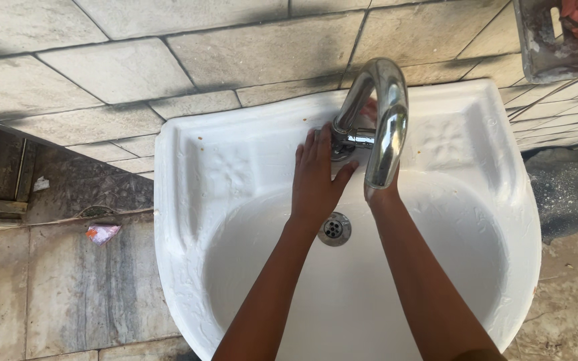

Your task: The person scrubs a white ceramic sink with their hands, repeatedly rubbing the basin and rim. They turn the faucet on and off to rinse the surface and their hands during the process.

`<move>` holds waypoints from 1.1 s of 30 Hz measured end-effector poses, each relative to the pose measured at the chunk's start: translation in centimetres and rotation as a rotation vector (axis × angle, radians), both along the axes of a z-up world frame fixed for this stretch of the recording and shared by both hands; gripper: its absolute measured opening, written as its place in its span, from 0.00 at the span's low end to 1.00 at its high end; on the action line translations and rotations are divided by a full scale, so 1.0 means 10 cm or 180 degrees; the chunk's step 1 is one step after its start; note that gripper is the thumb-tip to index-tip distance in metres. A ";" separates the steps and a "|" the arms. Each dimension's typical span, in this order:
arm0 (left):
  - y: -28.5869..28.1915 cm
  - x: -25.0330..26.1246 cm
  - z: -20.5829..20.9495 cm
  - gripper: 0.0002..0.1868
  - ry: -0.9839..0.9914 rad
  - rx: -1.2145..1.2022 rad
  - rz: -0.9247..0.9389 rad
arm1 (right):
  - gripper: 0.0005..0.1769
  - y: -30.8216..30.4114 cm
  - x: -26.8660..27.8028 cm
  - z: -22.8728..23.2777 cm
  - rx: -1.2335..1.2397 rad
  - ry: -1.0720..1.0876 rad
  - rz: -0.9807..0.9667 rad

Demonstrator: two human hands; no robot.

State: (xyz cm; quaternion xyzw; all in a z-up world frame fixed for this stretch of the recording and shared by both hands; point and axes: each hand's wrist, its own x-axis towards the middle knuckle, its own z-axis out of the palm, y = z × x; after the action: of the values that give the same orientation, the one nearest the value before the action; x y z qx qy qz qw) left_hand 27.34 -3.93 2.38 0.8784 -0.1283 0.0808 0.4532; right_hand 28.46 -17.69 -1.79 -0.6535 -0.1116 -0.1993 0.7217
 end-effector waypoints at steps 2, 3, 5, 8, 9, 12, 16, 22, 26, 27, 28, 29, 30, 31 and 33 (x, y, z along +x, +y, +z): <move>-0.15 0.02 -0.08 0.43 -0.0041 -0.0043 0.0225 | 0.26 -0.06 0.00 -0.21 -0.0357 0.0013 -0.0164; -0.18 0.05 -0.11 0.43 -0.0080 -0.0062 0.0352 | 0.21 -0.09 0.06 -0.30 -0.0354 0.0045 -0.0161; -0.19 0.05 -0.15 0.42 -0.0109 -0.0092 0.0336 | 0.20 -0.26 0.18 -0.35 0.0029 0.0905 -0.0140; -0.16 0.07 -0.20 0.38 -0.0134 -0.0125 0.0300 | 0.30 -0.53 0.55 -0.07 0.0181 0.2574 0.0450; -0.15 0.08 -0.22 0.37 -0.0143 -0.0133 0.0272 | 0.32 -0.63 0.61 0.07 -0.0445 0.2568 0.0972; -0.15 0.08 -0.27 0.34 -0.0176 -0.0100 0.0293 | 0.34 -0.78 0.88 0.40 -0.1833 0.2887 0.1974; -0.16 0.08 -0.29 0.34 -0.0167 -0.0035 0.0332 | 0.30 -0.71 1.22 0.36 -0.2542 0.3489 0.2726; -0.13 0.07 -0.13 0.56 -0.0042 0.0063 0.0033 | 0.25 -0.69 1.37 0.32 -0.2616 0.3644 0.2974; -0.28 0.07 -0.16 0.53 -0.0110 -0.0120 0.0312 | 0.22 -0.96 1.01 0.47 -0.1794 0.3015 0.1716; -0.31 0.06 -0.17 0.48 -0.0139 -0.0151 0.0427 | 0.22 -0.98 0.76 0.45 -0.1712 0.2613 0.1085; -0.32 0.05 -0.19 0.48 -0.0110 -0.0175 0.0443 | 0.21 -0.96 0.49 0.42 -0.1720 0.2086 0.0456; -0.33 0.04 -0.19 0.48 -0.0086 -0.0200 0.0467 | 0.17 -0.95 0.22 0.42 -0.2237 0.1562 0.0326; -0.34 0.04 -0.20 0.48 -0.0062 -0.0224 0.0491 | 0.14 -0.93 -0.02 0.43 -0.2737 0.1022 0.0193; -0.35 0.05 -0.20 0.48 -0.0085 -0.0240 0.0475 | 0.13 -0.90 -0.16 0.45 -0.3001 0.0658 0.0141; -0.33 0.03 -0.21 0.48 -0.0118 -0.0266 0.0446 | 0.11 -0.84 -0.33 0.45 -0.3502 -0.0076 0.0047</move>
State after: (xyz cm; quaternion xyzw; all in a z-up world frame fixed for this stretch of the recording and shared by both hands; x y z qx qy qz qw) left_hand 27.64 -7.24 0.32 0.8639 -0.0713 0.1338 0.4802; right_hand 25.12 -26.11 2.76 -0.9312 -0.2121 -0.1138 0.2737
